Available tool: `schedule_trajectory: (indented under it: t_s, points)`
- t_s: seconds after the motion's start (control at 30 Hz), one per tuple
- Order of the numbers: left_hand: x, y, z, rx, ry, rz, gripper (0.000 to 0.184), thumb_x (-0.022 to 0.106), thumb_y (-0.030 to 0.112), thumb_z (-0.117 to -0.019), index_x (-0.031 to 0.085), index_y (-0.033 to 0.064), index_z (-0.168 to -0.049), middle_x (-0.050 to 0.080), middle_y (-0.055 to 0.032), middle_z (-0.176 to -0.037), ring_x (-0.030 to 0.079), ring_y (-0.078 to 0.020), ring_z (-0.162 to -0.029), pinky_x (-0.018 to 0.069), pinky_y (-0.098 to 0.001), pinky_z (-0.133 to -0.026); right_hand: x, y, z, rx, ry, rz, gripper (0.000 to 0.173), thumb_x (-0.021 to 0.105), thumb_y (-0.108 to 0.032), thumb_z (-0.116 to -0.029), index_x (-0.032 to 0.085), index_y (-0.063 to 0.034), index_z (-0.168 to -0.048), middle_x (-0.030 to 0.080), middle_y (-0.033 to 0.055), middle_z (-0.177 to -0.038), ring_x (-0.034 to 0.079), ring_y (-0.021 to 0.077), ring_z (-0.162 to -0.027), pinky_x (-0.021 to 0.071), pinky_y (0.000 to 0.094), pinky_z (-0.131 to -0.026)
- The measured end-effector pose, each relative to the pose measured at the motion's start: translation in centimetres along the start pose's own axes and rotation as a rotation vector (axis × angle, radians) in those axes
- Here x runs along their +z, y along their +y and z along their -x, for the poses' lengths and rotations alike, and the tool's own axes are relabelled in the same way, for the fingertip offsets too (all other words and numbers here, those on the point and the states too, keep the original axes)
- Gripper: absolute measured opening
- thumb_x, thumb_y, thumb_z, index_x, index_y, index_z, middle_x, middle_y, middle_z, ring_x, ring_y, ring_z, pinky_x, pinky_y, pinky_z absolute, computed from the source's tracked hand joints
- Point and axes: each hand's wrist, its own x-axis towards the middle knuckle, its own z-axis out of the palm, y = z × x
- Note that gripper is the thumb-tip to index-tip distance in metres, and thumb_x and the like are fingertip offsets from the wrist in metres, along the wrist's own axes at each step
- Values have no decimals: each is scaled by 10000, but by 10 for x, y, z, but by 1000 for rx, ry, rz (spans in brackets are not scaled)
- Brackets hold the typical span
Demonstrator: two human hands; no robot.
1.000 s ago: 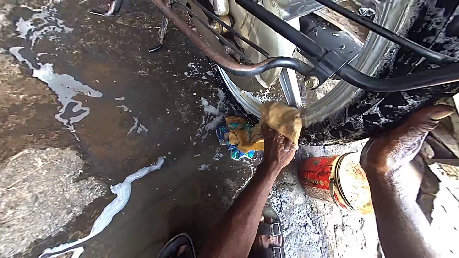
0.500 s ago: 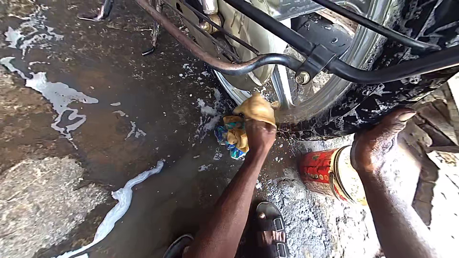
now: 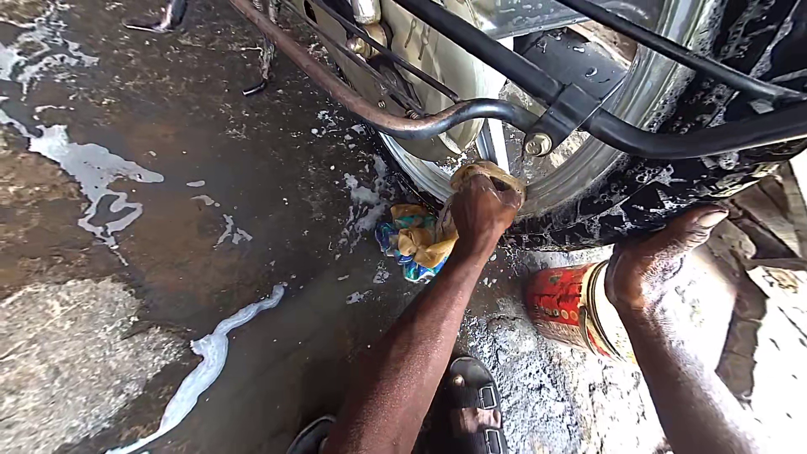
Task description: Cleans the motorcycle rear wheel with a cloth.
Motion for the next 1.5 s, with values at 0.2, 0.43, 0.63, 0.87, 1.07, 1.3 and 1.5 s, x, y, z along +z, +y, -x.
schedule_trajectory:
  t_s: [0.2,0.43,0.63,0.87,1.07,1.3,1.5]
  points:
    - [14,-24,-24,108,-177,394,378,668,255,-959,647,-18,-1221,679,-214,-1178,628,-324,-1159,476,-563,-1013,-5,7,8,30,-32,46,808,136,-707,-1003,215,-122,-1554,460,-18,-1487,410,71,-1412,346,377,-1202]
    - [7,-15,-10,98,25,49,424,689,350,-915,684,-35,-1094,697,-237,-1093,671,-382,-1081,516,-592,-913,-1,11,8,39,-9,18,811,154,-717,-1000,237,-122,-1545,479,-24,-1468,438,72,-1390,368,379,-1186]
    - [13,-49,-28,309,-147,272,367,637,177,-988,625,-93,-1237,658,-270,-1224,616,-340,-1211,448,-505,-1086,-2,15,9,20,-38,-10,854,210,-748,-979,208,-122,-1559,457,-18,-1492,408,81,-1414,344,387,-1202]
    - [14,-56,-31,415,-104,214,400,693,217,-942,644,-88,-1195,678,-257,-1182,638,-339,-1182,469,-501,-1069,6,7,1,-5,53,-31,798,267,-754,-970,307,-142,-1480,522,-55,-1398,470,66,-1355,391,367,-1167]
    - [21,-48,-21,345,254,182,278,569,113,-964,694,-132,-1007,708,-302,-976,700,-421,-1001,525,-561,-927,5,2,0,-21,54,-12,745,276,-750,-971,338,-172,-1437,549,-106,-1331,499,27,-1311,411,332,-1146]
    - [21,-44,-17,218,-65,443,299,657,170,-962,673,-72,-1138,688,-243,-1124,650,-326,-1116,486,-528,-1017,6,2,2,-11,68,-13,733,258,-748,-974,349,-184,-1432,550,-106,-1331,501,31,-1311,416,336,-1142]
    - [-4,-41,-23,201,-289,552,296,714,72,-920,641,-24,-1190,679,-159,-1114,642,-188,-1049,522,-388,-955,6,3,1,-17,57,-19,762,286,-764,-959,342,-182,-1447,543,-91,-1353,491,44,-1326,413,352,-1146]
